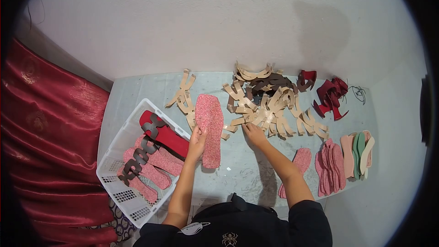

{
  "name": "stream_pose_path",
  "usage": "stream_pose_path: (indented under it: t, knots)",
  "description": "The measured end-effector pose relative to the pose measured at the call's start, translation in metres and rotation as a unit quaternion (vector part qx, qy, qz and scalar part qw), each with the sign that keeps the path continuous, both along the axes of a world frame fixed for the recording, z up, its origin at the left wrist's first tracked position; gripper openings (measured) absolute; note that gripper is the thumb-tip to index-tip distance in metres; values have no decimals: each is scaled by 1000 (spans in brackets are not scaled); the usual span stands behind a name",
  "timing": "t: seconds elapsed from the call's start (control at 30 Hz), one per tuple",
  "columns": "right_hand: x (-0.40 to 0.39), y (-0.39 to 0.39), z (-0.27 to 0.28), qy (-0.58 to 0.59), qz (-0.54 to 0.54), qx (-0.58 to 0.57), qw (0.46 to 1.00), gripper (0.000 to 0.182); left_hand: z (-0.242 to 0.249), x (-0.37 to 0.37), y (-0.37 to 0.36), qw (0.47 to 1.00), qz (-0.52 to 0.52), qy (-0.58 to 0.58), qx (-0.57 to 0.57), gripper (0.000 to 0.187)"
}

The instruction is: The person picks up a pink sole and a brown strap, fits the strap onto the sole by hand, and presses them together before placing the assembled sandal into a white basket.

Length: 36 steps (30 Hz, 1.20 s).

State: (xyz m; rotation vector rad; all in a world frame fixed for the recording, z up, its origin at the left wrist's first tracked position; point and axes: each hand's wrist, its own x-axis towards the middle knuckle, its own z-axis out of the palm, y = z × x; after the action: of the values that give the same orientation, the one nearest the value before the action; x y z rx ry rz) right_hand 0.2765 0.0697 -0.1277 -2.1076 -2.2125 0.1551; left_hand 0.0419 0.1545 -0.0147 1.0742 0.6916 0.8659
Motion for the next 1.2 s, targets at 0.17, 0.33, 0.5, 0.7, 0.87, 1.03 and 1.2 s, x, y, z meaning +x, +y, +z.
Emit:
stream_pose_path:
  t: [0.17,0.33,0.5,0.7,0.87,1.03,1.2]
  knots:
    - [-8,1,-3,-52,-62,85,993,47,-7,-1,1,1000,2,-2,6,31]
    - [6,18,-11,-87,-83,81,990,48,1,2,-1,1000,6,-15,4,31]
    - [20,33,-5,-35,-118,60,991,50,0,1,-1,1000,7,1,16,32]
    - [32,35,9,20,-28,-37,999,38,-4,0,0,1000,12,-3,21,31]
    - [42,53,34,236,-34,88,967,38,-9,-1,1,1000,7,1,23,31]
    - [60,75,100,409,-126,206,880,28,-5,0,1,999,11,-6,33,32]
    - [75,81,131,509,-123,244,816,18,-4,1,1,999,8,-12,50,32]
